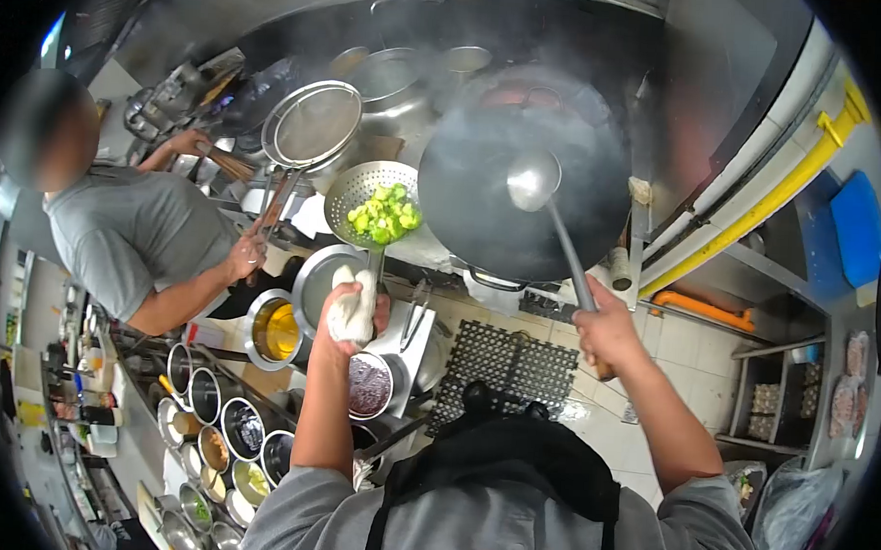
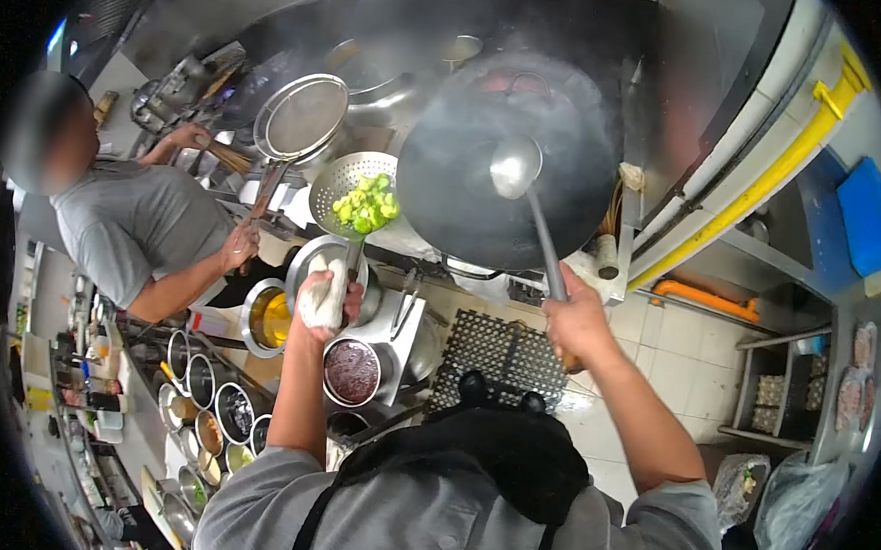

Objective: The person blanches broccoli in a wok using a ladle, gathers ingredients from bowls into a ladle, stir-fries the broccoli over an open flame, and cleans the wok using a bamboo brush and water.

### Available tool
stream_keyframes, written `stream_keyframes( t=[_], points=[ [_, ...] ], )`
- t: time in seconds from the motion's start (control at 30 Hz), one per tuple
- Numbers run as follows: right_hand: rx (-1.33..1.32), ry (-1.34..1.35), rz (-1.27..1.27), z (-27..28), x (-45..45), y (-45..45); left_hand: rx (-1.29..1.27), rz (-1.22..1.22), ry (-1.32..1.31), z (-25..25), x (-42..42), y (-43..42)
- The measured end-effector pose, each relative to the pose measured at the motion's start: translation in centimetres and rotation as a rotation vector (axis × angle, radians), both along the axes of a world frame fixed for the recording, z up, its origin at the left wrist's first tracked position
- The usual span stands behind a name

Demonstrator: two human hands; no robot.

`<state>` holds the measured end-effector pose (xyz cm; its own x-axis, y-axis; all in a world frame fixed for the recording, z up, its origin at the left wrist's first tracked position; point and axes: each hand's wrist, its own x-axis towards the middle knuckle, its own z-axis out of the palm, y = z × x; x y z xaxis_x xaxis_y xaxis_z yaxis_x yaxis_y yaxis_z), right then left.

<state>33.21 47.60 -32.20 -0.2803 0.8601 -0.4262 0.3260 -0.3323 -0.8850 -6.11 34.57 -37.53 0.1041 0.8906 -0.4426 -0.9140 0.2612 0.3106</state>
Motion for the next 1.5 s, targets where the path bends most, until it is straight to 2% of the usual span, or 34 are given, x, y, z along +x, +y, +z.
stream_keyframes(
  t=[0.03, 0.07, 0.1, 0.17, 0.23, 0.3, 0.37, 0.4, 0.43, 0.57, 0.63, 0.67, 0.7, 0.77, 0.83, 0.9, 0.93, 0.97, 1.03, 1.07, 1.1, 1.17, 1.2, 1.23, 1.27, 1.3, 1.37, 1.4, 1.47, 1.5],
  points=[
    [-0.105, 0.042, 0.024, -0.1, 1.1, -0.1, -0.010, 0.005, 0.054, 1.3, 0.5, -1.4],
    [-0.002, -0.103, 0.118, 0.1, 1.7, 0.2, -0.022, 0.010, 0.108, 2.8, 1.2, -2.8],
    [-0.005, -0.089, 0.120, -0.5, 2.1, 0.2, -0.056, 0.024, 0.178, 4.4, 1.7, -3.9],
    [0.470, -0.338, 0.122, -2.0, 2.5, 0.2, -0.069, 0.080, 0.252, 6.2, 2.1, -6.0],
    [0.468, -0.281, 0.118, -1.1, 3.6, 0.0, -0.060, 0.053, 0.250, 8.4, 2.8, -7.0],
    [0.450, -0.200, 0.122, -0.2, 4.7, -0.6, -0.119, 0.053, 0.507, 10.4, 4.1, -6.6],
    [0.410, -0.179, 0.135, -0.7, 5.1, -0.4, -0.326, -0.029, 0.673, 10.7, 5.0, -4.8],
    [0.371, -0.160, 0.142, -0.8, 5.0, -0.1, -0.284, -0.085, 0.808, 9.4, 5.1, -3.3],
    [0.385, -0.163, 0.143, -0.6, 4.8, 0.0, -0.223, -0.023, 0.866, 11.2, 8.3, -1.8],
    [0.321, -0.259, 0.184, -1.0, 3.7, 0.1, -0.179, 0.068, 1.285, 9.7, 11.8, 3.5],
    [0.453, -0.362, 0.229, -0.8, 3.2, 0.1, -0.131, 0.124, 1.334, 9.2, 11.2, 4.1],
    [0.689, -0.420, 0.253, -1.1, 2.9, 0.1, -0.094, 0.181, 1.395, 8.9, 10.5, 4.4],
    [0.689, -0.434, 0.253, -1.1, 3.0, 0.2, -0.074, 0.196, 1.380, 8.8, 9.4, 4.5],
    [0.576, -0.685, 0.282, 0.2, 2.8, 0.1, -0.127, 0.183, 1.375, 9.2, 7.3, 4.4],
    [0.600, -0.755, 0.306, 0.5, 2.7, -0.3, -0.129, 0.134, 1.369, 8.5, 4.9, 4.9],
    [0.632, -0.745, 0.113, 0.3, 2.2, -1.0, -0.254, 0.085, 1.249, 7.7, 2.8, 5.5],
    [0.540, -0.720, 0.085, -0.2, 2.0, -0.9, -0.117, 0.075, 0.970, 2.0, -0.7, 6.9],
    [0.546, -0.731, 0.085, -0.6, 1.8, -0.6, -0.082, 0.053, 0.837, -0.6, -2.0, 8.0],
    [0.638, -0.486, 0.054, -1.7, 1.3, 0.0, -0.126, 0.089, 0.554, -3.1, -2.4, 9.9],
    [0.607, -0.419, 0.043, -1.9, 1.0, 0.7, -0.035, 0.065, 0.425, -7.4, -4.6, 11.4],
    [0.607, -0.429, 0.036, -1.7, 0.2, 0.7, -0.032, 0.055, 0.418, -9.2, -5.9, 12.2],
    [0.562, -0.461, -0.025, -1.2, -0.9, 0.1, 0.107, -0.092, -0.206, -11.4, -7.5, 13.6],
    [0.556, -0.479, -0.035, -1.7, -0.7, 0.0, 0.110, -0.111, -0.192, -11.0, -7.8, 13.2],
    [0.700, -0.522, -0.033, -2.6, -0.1, -0.1, 0.030, -0.115, -0.115, -10.5, -8.1, 12.6],
    [0.843, -0.559, -0.023, -3.1, 0.3, -0.1, -0.034, -0.030, 0.197, -9.8, -8.7, 12.2],
    [0.833, -0.569, -0.026, -2.1, 0.4, -0.4, -0.095, 0.055, 0.516, -8.9, -9.5, 11.9],
    [0.282, -0.298, -0.126, 1.5, 0.4, -1.6, -0.152, 0.259, 0.817, -5.7, -10.1, 10.5],
    [0.185, -0.227, -0.168, 2.7, 0.0, -2.2, -0.175, 0.388, 0.777, -1.6, -7.2, 9.7],
    [0.152, -0.281, -0.158, 3.7, -0.3, -4.0, -0.119, 0.242, 0.516, -2.2, -3.5, 7.7],
    [0.140, -0.331, -0.134, 3.6, 0.0, -4.7, -0.266, 0.218, 0.433, -2.5, -0.4, 6.7]
  ],
)
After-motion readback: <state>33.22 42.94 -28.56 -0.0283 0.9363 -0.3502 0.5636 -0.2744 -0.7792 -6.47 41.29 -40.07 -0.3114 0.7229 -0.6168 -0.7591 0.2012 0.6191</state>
